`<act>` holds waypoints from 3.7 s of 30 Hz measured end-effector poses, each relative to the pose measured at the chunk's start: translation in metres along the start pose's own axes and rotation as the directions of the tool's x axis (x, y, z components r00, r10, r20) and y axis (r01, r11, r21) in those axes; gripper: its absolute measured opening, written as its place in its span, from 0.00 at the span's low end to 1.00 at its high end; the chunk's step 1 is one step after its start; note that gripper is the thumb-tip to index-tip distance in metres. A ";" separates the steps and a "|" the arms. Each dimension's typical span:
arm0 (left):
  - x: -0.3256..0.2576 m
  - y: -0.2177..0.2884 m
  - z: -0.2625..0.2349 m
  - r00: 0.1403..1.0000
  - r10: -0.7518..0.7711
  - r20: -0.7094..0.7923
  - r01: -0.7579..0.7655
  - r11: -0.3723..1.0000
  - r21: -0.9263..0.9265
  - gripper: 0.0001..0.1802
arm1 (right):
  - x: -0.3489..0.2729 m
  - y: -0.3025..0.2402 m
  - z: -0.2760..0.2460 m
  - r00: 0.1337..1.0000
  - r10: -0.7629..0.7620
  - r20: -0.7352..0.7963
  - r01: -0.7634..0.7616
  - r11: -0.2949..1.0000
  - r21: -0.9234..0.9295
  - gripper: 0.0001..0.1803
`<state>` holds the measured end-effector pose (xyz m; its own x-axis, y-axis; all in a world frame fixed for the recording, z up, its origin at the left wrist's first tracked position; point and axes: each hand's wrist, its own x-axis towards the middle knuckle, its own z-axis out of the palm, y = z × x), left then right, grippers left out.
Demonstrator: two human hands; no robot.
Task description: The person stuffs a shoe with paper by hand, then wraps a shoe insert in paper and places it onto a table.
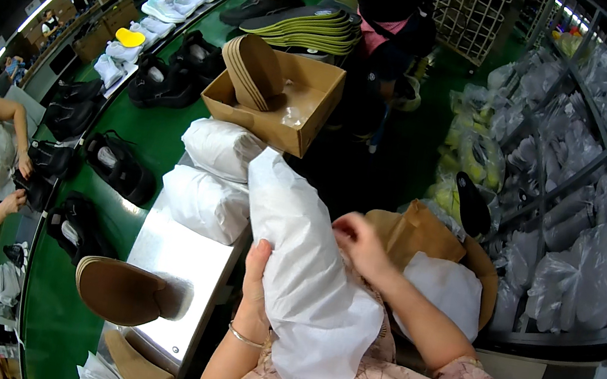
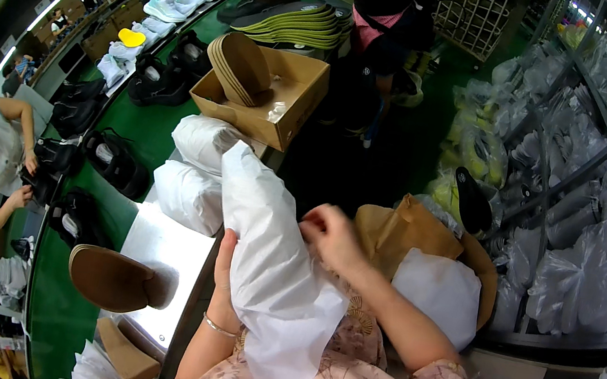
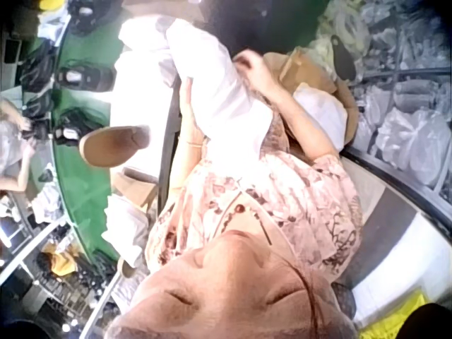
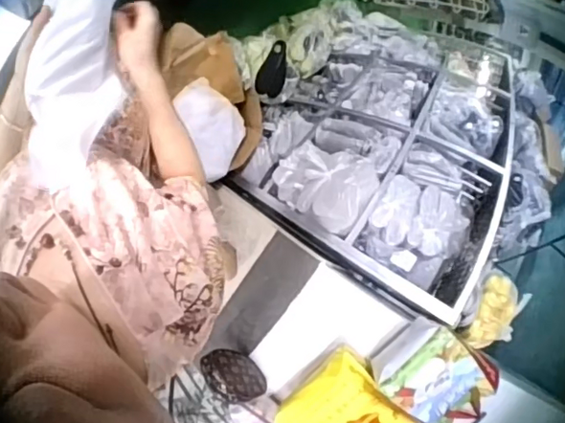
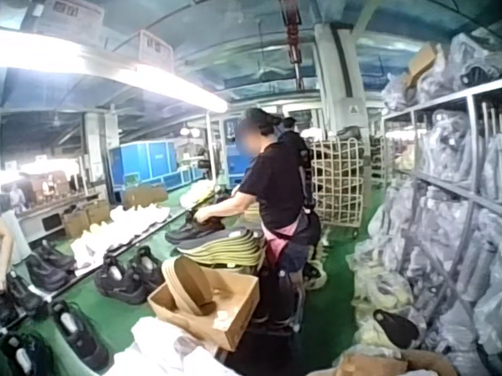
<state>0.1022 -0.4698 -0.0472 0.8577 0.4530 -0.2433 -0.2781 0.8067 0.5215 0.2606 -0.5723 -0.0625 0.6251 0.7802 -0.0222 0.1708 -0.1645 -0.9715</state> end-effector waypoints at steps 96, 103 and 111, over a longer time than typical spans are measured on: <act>0.018 0.031 0.033 0.920 0.391 -0.020 -0.389 0.910 -0.141 0.52 | -0.027 -0.092 0.074 0.921 -0.168 0.352 -0.374 -0.125 0.919 0.28; 0.014 0.020 0.044 0.949 0.254 0.186 -0.181 0.923 -0.338 0.54 | -0.023 -0.075 0.072 0.913 -0.338 0.229 -0.278 -0.107 0.955 0.30; 0.010 0.039 0.024 0.883 0.441 0.161 -0.460 0.882 0.105 0.56 | -0.020 -0.061 0.059 0.925 -0.029 0.379 -0.378 0.033 0.925 0.33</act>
<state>0.1107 -0.4430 -0.0103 0.7038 0.6950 0.1469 -0.5943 0.4629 0.6576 0.1930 -0.5424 -0.0162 0.2846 0.9551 -0.0820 -0.9354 0.2579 -0.2418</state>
